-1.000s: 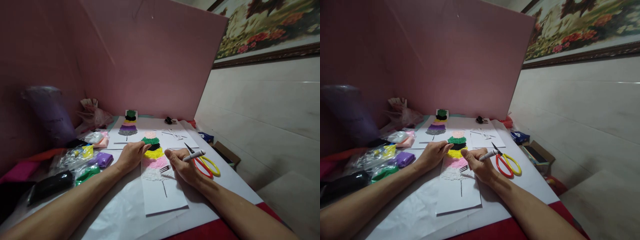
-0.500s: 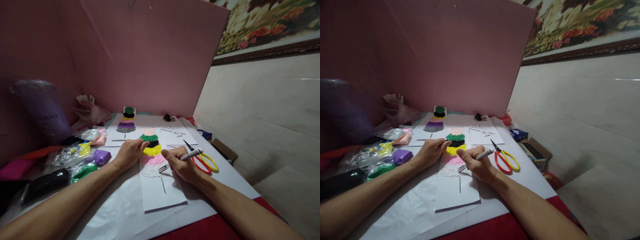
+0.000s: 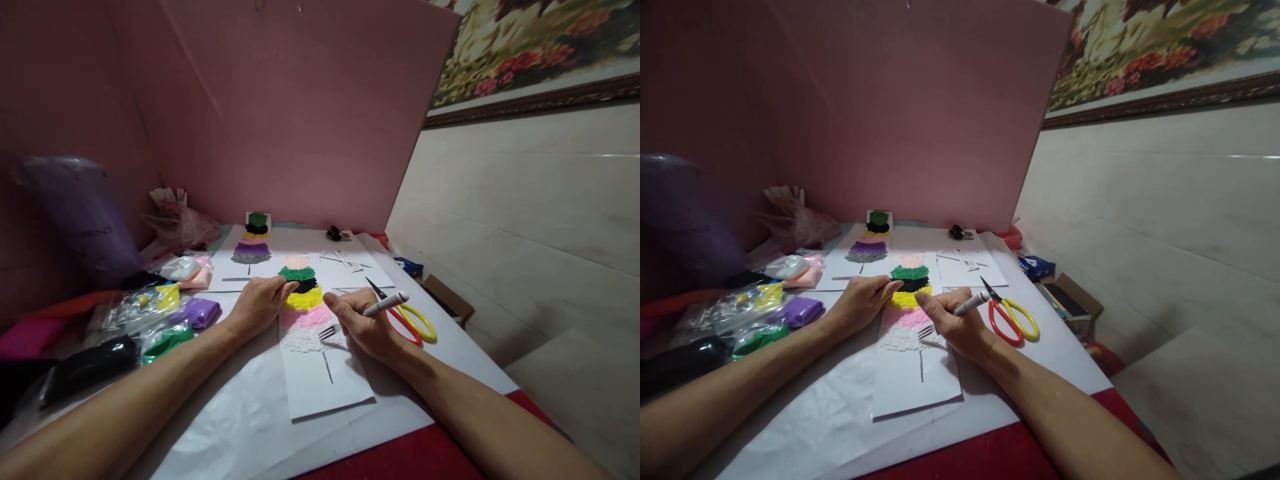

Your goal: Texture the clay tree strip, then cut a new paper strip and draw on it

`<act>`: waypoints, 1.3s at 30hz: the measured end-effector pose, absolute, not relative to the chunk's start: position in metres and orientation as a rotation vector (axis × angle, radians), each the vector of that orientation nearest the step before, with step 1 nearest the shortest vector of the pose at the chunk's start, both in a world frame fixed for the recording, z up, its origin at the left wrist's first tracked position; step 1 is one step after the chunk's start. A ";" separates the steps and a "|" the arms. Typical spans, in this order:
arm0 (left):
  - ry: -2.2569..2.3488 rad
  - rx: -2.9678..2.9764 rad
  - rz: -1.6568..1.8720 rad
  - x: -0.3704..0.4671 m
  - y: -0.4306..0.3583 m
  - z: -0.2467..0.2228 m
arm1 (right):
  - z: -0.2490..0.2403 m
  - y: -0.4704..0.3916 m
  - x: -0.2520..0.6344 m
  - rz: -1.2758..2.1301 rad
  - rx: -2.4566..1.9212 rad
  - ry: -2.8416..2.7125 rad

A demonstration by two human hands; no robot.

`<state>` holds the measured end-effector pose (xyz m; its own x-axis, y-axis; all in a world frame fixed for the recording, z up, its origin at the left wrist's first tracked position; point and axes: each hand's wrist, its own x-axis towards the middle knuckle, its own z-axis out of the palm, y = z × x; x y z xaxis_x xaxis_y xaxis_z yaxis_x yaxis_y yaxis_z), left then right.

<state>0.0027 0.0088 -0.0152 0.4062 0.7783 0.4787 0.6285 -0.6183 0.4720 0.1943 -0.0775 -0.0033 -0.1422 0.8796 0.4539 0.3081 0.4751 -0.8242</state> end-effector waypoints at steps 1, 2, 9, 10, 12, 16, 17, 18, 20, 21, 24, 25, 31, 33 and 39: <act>1.247 2.452 1.007 0.003 0.009 -0.015 | -0.003 -0.078 0.194 0.687 -1.032 -1.677; 1.250 2.458 1.001 0.003 0.009 -0.015 | -0.003 -0.078 0.194 0.687 -1.034 -1.667; 1.259 2.465 0.946 0.003 0.008 -0.013 | -0.003 -0.078 0.192 0.726 -0.987 -1.735; 1.256 2.465 0.946 0.003 0.008 -0.013 | -0.003 -0.078 0.192 0.730 -0.981 -1.749; 1.249 2.469 0.952 0.003 0.008 -0.013 | -0.003 -0.077 0.192 0.727 -0.984 -1.753; 1.260 2.479 0.950 0.003 0.007 -0.012 | -0.004 -0.077 0.193 0.712 -1.015 -1.733; 1.265 2.480 0.945 0.003 0.007 -0.012 | -0.004 -0.077 0.193 0.705 -1.023 -1.731; 1.268 2.479 0.938 0.003 0.007 -0.011 | -0.004 -0.076 0.194 0.694 -1.031 -1.730; 1.266 2.474 0.921 0.003 0.006 -0.010 | -0.004 -0.076 0.194 0.664 -1.051 -1.728; 1.264 2.471 0.915 0.003 0.006 -0.010 | -0.004 -0.076 0.195 0.645 -1.062 -1.726; 1.270 2.464 0.906 0.003 0.006 -0.010 | -0.002 -0.075 0.195 0.598 -1.082 -1.719; 1.273 2.463 0.904 0.003 0.006 -0.010 | -0.002 -0.075 0.195 0.589 -1.086 -1.718; 1.312 2.460 0.894 0.004 0.005 -0.010 | 0.000 -0.075 0.195 0.578 -1.113 -1.660; 1.319 2.466 0.894 0.004 0.005 -0.010 | 0.001 -0.075 0.195 0.570 -1.113 -1.641; 1.317 2.515 0.886 0.004 0.005 -0.010 | -0.001 -0.073 0.195 0.560 -1.113 -1.586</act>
<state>0.0035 0.0051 -0.0098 0.4344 0.7933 0.4266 0.6937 -0.5967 0.4033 0.1950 -0.0731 -0.0008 0.0043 0.8717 0.4900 0.3705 0.4538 -0.8105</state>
